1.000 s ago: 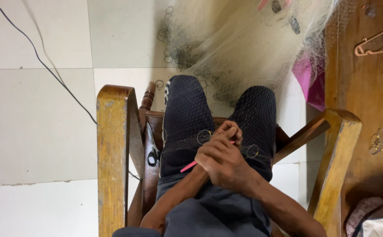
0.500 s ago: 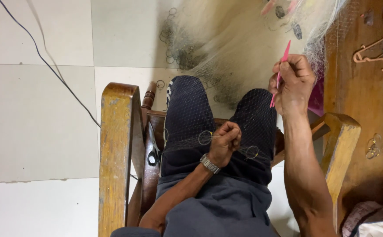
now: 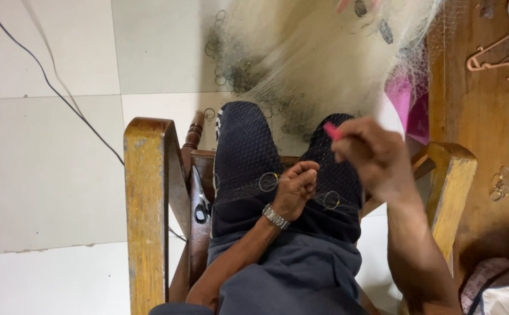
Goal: Repairing a large fishing net using scissors and hands while seated in a chair
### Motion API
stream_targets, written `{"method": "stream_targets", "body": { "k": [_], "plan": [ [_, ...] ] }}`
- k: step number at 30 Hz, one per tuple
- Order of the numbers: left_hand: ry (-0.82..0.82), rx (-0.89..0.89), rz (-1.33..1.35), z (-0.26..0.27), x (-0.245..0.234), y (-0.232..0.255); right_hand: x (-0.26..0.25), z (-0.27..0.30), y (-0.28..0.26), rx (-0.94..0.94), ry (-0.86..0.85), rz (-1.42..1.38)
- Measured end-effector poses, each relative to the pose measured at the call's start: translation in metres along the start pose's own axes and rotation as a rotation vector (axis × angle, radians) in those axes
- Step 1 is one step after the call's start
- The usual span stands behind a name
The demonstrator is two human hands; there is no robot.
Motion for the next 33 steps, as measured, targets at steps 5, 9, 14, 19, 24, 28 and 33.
{"method": "stream_targets", "body": {
  "k": [5,9,14,19,24,28,33],
  "plan": [
    [0.022,0.021,-0.025,-0.002,-0.012,-0.004,0.022,0.009,-0.030,-0.197,-0.016,0.073],
    [-0.289,0.485,-1.551,-0.027,-0.045,-0.028,0.113,0.060,0.001,-0.350,-0.376,0.502],
    [-0.018,0.032,0.004,-0.017,-0.032,-0.016,0.151,0.056,-0.033,-0.432,-0.275,0.549],
    [0.000,0.033,-0.016,-0.010,-0.022,-0.013,0.163,0.053,-0.057,-0.541,-0.141,0.621],
    [0.041,-0.060,-0.083,-0.019,-0.036,-0.017,0.152,0.048,-0.060,-0.568,-0.112,0.783],
    [-0.267,0.740,-1.477,-0.021,-0.034,-0.023,0.061,0.030,-0.011,-0.506,0.004,0.984],
    [0.016,-0.066,0.102,-0.002,-0.003,-0.008,0.013,0.045,0.070,-0.438,0.049,1.104]
  ]
}}
Point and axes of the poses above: each hand's wrist, its own z-axis away from the middle knuckle, its own x-axis out of the palm, y = z × x, the point moved 6 cm from there along -z, towards the middle knuckle, and after that the axes turned 14 degrees about z, right-handed, at the moved point
